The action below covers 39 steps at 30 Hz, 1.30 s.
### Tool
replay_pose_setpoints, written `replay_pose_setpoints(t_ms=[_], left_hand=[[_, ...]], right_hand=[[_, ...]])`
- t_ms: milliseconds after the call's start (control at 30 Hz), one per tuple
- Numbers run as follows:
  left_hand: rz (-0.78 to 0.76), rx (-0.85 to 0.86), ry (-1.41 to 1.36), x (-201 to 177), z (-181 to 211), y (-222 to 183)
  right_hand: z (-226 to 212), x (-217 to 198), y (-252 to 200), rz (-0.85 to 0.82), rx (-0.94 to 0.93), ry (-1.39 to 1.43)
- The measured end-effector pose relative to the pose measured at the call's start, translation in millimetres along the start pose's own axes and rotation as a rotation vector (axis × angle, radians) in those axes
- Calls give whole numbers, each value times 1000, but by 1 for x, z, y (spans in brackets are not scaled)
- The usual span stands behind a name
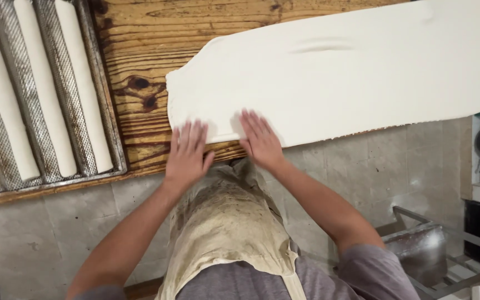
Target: Cutting dough into strips, rolling them into cylinders, and placing them on a baking tray
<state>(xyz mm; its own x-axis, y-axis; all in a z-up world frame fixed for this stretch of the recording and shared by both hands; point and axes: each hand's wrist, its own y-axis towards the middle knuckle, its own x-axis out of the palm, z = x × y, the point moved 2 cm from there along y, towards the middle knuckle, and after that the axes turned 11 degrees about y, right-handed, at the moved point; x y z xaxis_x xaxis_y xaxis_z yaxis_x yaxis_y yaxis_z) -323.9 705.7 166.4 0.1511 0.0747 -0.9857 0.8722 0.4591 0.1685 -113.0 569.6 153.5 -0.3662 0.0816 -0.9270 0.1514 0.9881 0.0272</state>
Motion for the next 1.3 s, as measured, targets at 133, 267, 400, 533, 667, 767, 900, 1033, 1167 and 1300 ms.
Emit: replay_pose_setpoints(t_ms=[133, 267, 400, 533, 667, 767, 900, 1033, 1167, 1300], left_hand=[[-76, 37, -45, 3, 24, -26], [-162, 25, -44, 17, 7, 12], [-136, 55, -15, 2, 5, 25], [-193, 127, -42, 4, 58, 21], [-242, 57, -6, 7, 93, 42], [-266, -18, -10, 17, 110, 56], [-321, 140, -39, 32, 148, 57], [-192, 103, 7, 22, 171, 80], [-234, -8, -25, 14, 176, 105], [-281, 227, -126, 26, 192, 108]], right_hand=[[1, 8, -41, -9, -70, -5], [42, -13, 2, -3, -41, -20], [68, -33, 3, 33, -11, -8], [55, -21, -55, -63, -65, 54], [91, -51, -8, -107, -9, 0], [125, -69, 8, -35, 87, -16], [113, -52, -69, 125, -141, -62], [144, -61, -63, -138, -78, -40], [189, -102, -29, 0, 72, -83], [176, -80, -98, 107, -53, -106]])
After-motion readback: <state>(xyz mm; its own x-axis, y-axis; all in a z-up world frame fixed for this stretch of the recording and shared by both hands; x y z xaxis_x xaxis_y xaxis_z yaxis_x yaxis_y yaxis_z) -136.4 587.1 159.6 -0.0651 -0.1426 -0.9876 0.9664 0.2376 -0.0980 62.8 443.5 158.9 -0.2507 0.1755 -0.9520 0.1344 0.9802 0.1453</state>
